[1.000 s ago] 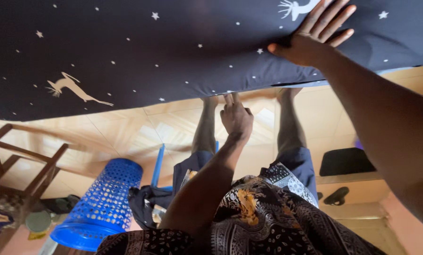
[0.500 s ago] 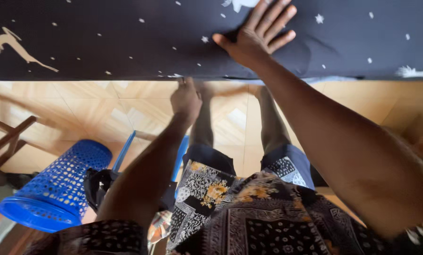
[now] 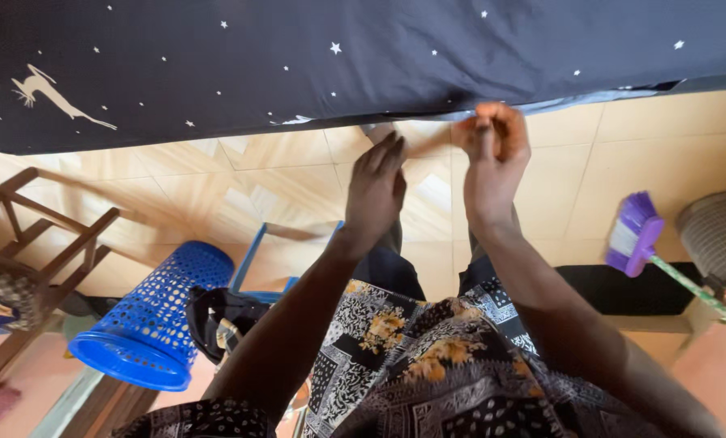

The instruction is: The person makes a bed by pulling and tucking a dark fitted sheet with white deer and star patterns over a mattress. They work around the edges and corners, smoothing the fabric and securing it under the mattress.

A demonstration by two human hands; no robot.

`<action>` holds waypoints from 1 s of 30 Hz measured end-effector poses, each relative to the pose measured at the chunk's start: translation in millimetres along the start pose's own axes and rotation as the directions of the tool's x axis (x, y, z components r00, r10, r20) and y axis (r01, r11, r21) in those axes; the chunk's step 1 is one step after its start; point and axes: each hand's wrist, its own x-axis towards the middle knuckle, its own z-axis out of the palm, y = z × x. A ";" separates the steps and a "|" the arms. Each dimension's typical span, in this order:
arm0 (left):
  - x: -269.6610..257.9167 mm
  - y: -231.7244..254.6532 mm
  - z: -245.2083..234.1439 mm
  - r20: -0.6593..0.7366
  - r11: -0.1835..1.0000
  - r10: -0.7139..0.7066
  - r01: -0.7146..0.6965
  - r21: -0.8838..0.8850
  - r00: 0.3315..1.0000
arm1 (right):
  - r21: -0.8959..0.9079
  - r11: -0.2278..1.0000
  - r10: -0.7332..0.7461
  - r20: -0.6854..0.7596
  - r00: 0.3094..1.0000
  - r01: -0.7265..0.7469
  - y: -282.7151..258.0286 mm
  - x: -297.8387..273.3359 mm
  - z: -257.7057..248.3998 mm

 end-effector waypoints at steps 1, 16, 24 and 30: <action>3.2 3.6 -1.1 0.029 1.000 -0.009 0.010 -0.017 1.000 | 0.102 0.977 0.195 -0.060 0.979 -0.188 8.2 -0.5 -5.3; 42.7 -20.6 28.8 0.295 0.944 0.049 -0.140 0.298 0.954 | 0.812 0.455 0.435 0.156 0.887 -0.366 75.3 26.3 -27.7; 44.1 -13.4 28.0 0.297 0.956 -0.024 -0.065 0.285 0.955 | 0.766 0.520 0.426 0.152 0.892 -0.379 72.5 21.4 -29.0; 54.5 -7.3 23.2 0.317 0.964 -0.062 -0.026 0.264 0.946 | 0.782 0.465 0.445 0.198 0.873 -0.415 66.1 31.8 -33.6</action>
